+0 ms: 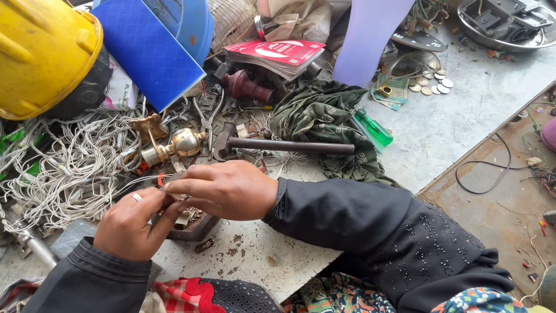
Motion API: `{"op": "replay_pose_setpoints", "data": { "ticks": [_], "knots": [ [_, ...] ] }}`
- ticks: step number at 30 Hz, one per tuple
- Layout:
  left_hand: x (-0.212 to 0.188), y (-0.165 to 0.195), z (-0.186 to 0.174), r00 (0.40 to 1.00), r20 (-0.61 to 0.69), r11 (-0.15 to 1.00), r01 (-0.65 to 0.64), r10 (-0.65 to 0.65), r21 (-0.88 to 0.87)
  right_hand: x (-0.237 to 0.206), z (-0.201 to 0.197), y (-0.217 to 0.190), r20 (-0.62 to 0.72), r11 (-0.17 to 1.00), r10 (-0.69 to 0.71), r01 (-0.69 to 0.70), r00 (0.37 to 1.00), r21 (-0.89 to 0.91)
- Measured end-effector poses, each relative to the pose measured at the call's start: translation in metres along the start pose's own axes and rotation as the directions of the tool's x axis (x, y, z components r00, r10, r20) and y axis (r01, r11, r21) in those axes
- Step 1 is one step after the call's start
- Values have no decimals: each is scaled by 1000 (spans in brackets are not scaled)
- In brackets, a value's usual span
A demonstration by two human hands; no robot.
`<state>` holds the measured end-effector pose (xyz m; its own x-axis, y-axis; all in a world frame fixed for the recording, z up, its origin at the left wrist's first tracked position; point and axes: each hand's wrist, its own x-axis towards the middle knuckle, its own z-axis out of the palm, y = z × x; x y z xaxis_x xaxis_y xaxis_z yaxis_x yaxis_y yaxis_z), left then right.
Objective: The person disassembles and reassembles small electrical components on a cluttered workbench. They use a screwdriver to open a component, a hammer to tap parts, and pliers to manipulate wires and small pieces, placing debris into a hexagonal container.
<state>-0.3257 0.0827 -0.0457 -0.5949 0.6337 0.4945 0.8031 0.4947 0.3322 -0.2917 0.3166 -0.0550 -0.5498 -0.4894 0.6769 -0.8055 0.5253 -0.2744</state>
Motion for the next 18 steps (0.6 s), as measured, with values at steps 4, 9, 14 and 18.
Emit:
{"op": "replay_pose_setpoints", "data": {
  "ticks": [4, 9, 14, 18],
  "knots": [
    [-1, 2, -3, 999, -23, 999, -30, 30, -26, 0, -1, -3, 57, 999, -38, 36, 998, 35],
    [-1, 3, -4, 999, -38, 995, -18, 14, -103, 4, -8, -3, 37, 997, 18, -15, 999, -71],
    [-2, -2, -8, 976, -6, 972, -216, 217, -88, 10, -17, 1, -35, 998, 27, -28, 999, -49],
    [-7, -3, -15, 982, 33, 977, -184, 188, -104, 13, -15, -4, 37, 991, 112, -108, 993, -83]
  ]
}}
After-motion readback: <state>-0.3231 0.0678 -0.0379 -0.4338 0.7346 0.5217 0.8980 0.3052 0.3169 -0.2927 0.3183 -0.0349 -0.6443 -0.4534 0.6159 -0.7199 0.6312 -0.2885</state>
